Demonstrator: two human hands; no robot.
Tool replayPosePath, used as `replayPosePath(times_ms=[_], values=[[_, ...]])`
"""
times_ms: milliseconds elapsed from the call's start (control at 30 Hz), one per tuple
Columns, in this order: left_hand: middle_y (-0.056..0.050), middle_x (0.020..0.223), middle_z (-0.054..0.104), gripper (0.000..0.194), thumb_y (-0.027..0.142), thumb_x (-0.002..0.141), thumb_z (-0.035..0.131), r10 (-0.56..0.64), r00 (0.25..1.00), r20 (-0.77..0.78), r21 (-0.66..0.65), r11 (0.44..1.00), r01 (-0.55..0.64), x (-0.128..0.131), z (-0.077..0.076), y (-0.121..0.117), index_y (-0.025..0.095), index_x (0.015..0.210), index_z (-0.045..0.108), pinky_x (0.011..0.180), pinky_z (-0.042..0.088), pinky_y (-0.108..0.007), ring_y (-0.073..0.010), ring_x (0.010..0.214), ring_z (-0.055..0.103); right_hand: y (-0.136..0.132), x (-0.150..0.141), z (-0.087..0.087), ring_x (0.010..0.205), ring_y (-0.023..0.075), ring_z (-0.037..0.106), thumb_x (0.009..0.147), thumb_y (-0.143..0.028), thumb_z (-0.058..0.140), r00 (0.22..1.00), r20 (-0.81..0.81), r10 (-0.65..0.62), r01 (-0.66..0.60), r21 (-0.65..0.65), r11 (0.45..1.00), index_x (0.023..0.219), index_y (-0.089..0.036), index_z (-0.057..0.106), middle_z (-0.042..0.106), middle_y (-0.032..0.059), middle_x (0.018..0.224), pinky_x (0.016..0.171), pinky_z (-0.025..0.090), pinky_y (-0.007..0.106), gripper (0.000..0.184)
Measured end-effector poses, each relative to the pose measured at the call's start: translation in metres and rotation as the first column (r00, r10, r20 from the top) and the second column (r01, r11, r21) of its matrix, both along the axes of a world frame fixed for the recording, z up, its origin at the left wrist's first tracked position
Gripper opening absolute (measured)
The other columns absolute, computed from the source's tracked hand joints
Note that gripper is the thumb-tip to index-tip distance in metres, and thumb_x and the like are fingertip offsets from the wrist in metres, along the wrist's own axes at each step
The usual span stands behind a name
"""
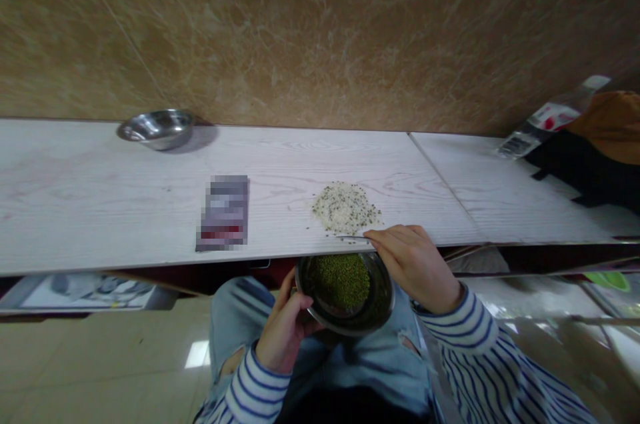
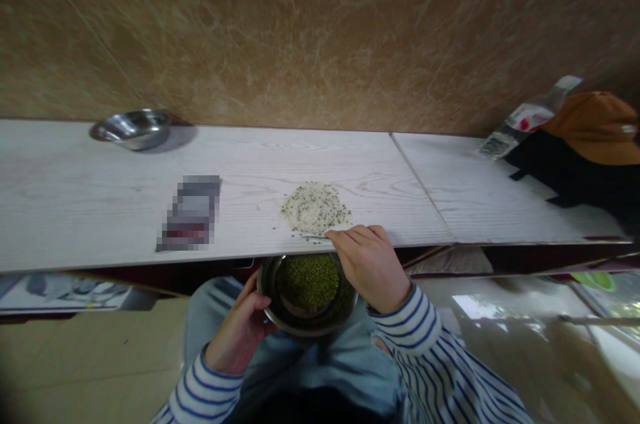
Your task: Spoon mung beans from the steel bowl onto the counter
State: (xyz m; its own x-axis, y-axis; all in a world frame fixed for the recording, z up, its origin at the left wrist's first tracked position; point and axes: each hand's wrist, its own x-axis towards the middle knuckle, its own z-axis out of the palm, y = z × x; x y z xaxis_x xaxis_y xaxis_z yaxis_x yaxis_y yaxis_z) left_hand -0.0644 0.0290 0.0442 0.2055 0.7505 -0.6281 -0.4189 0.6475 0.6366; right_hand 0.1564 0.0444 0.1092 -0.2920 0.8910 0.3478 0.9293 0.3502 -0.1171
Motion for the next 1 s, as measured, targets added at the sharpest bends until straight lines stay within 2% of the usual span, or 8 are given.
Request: replayPosePath(times_ms=[467, 700, 1000], values=[[-0.001, 0.091, 0.062, 0.063, 0.014, 0.065, 0.056, 0.022, 1.000, 0.018, -0.010, 1.000, -0.022, -0.003, 0.001, 0.000, 0.027, 0.126, 0.047, 0.058, 0.049, -0.028, -0.0158, 0.073, 0.058, 0.008, -0.016, -0.001, 0.087, 0.0173, 0.061, 0.092, -0.019, 0.047, 1.000, 0.002, -0.015, 0.015, -0.011, 1.000, 0.112, -0.018, 0.061, 0.070, 0.0049, 0.094, 0.077, 0.036, 0.032, 0.024], [-0.001, 0.096, 0.063, 0.063, 0.014, 0.065, 0.056, 0.055, 0.998, 0.016, 0.001, 0.998, -0.055, -0.006, 0.003, 0.001, 0.027, 0.125, 0.049, 0.061, 0.050, -0.029, -0.0152, 0.074, 0.058, 0.010, -0.030, 0.002, 0.087, 0.0176, 0.060, 0.092, -0.017, 0.044, 1.000, 0.009, 0.002, -0.001, -0.052, 0.999, 0.112, -0.018, 0.061, 0.070, 0.0056, 0.093, 0.078, 0.037, 0.032, 0.026], [-0.002, 0.099, 0.063, 0.060, 0.014, 0.066, 0.056, 0.076, 0.997, 0.015, 0.014, 0.997, -0.076, -0.013, 0.003, 0.003, 0.027, 0.124, 0.049, 0.062, 0.052, -0.030, -0.0151, 0.074, 0.059, 0.024, -0.047, -0.001, 0.083, 0.0180, 0.061, 0.092, -0.019, 0.043, 0.999, 0.011, -0.045, 0.045, -0.026, 0.999, 0.111, -0.016, 0.061, 0.070, 0.0075, 0.089, 0.076, 0.038, 0.032, 0.027]])
